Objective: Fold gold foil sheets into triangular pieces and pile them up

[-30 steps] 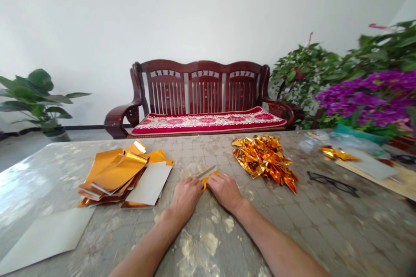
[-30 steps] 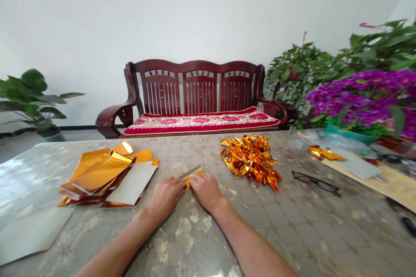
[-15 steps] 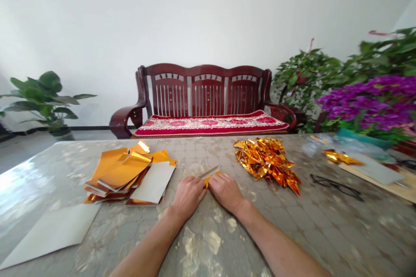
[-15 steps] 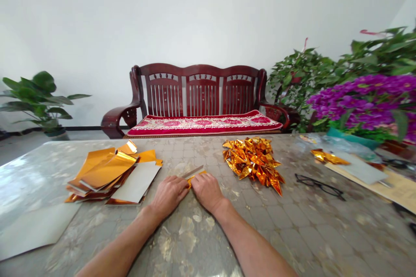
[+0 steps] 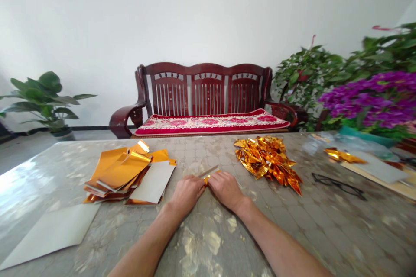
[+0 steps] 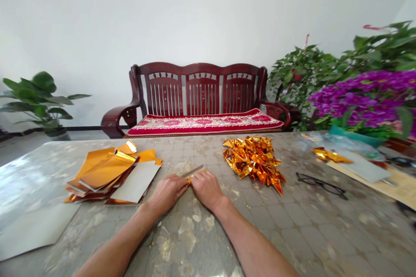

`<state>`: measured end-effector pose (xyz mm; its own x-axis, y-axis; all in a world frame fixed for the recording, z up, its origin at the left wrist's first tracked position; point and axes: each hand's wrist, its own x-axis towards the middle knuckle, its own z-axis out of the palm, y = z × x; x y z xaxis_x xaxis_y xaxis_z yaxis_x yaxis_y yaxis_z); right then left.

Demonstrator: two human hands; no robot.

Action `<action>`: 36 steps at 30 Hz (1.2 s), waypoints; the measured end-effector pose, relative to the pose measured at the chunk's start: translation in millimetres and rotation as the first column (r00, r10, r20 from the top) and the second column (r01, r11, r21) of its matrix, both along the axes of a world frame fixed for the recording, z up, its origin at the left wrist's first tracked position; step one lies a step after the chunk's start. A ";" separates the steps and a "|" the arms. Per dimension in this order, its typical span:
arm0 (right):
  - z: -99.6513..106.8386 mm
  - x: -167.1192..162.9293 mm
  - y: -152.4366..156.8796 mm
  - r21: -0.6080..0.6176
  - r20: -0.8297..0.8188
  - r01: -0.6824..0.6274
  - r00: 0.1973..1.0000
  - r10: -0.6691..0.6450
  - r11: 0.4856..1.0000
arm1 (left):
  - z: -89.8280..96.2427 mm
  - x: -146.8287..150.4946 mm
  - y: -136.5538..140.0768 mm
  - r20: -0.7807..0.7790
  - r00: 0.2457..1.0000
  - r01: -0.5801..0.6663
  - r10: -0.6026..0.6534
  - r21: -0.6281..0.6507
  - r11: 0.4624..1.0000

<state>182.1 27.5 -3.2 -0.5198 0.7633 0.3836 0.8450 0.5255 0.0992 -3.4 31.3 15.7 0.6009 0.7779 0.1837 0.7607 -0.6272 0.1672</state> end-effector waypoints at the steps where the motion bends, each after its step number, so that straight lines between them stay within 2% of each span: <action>1: -0.2 0.5 0.4 0.005 -0.006 0.003 1.000 -0.003 1.000 | -1.2 -0.2 0.2 0.007 1.000 0.008 -0.008 0.013 1.000; 5: 0.1 4.7 0.9 -0.005 -0.052 -0.015 0.999 0.015 1.000 | -8.8 0.5 2.0 0.004 1.000 -0.004 0.003 0.065 0.998; 10: 1.8 6.3 -6.6 -0.078 -0.181 -0.038 0.983 0.023 0.996 | -16.9 5.9 1.1 0.026 0.995 -0.099 0.097 0.100 0.990; 13: 2.4 4.8 -10.0 -0.103 -0.240 -0.018 0.971 -0.007 0.995 | -17.2 8.8 -2.1 0.081 0.990 -0.119 0.113 0.074 0.990; 16: 1.3 5.0 -7.2 -0.117 -0.256 0.003 0.966 -0.033 0.993 | -17.0 8.0 -3.6 0.174 0.982 -0.076 0.070 0.028 0.997; 19: -1.4 7.3 -1.7 -0.146 -0.314 -0.012 0.949 -0.035 0.989 | -19.7 2.3 -1.2 0.317 0.947 -0.056 0.048 0.015 0.998; 22: -3.7 9.1 1.6 -0.178 -0.358 -0.014 0.932 -0.052 0.984 | -24.0 -4.5 2.9 0.398 0.914 -0.087 0.076 0.010 0.996; 36: -1.6 7.3 1.8 -0.250 -0.377 0.101 0.906 -0.193 0.963 | -26.1 -2.9 11.5 0.422 0.894 -0.104 0.154 -0.138 0.985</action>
<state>189.4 29.3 -4.8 -0.2362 0.9077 0.3469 0.8591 0.3619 -0.3619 -6.3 42.7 -10.4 0.3756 0.8731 0.3108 0.6723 -0.4875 0.5571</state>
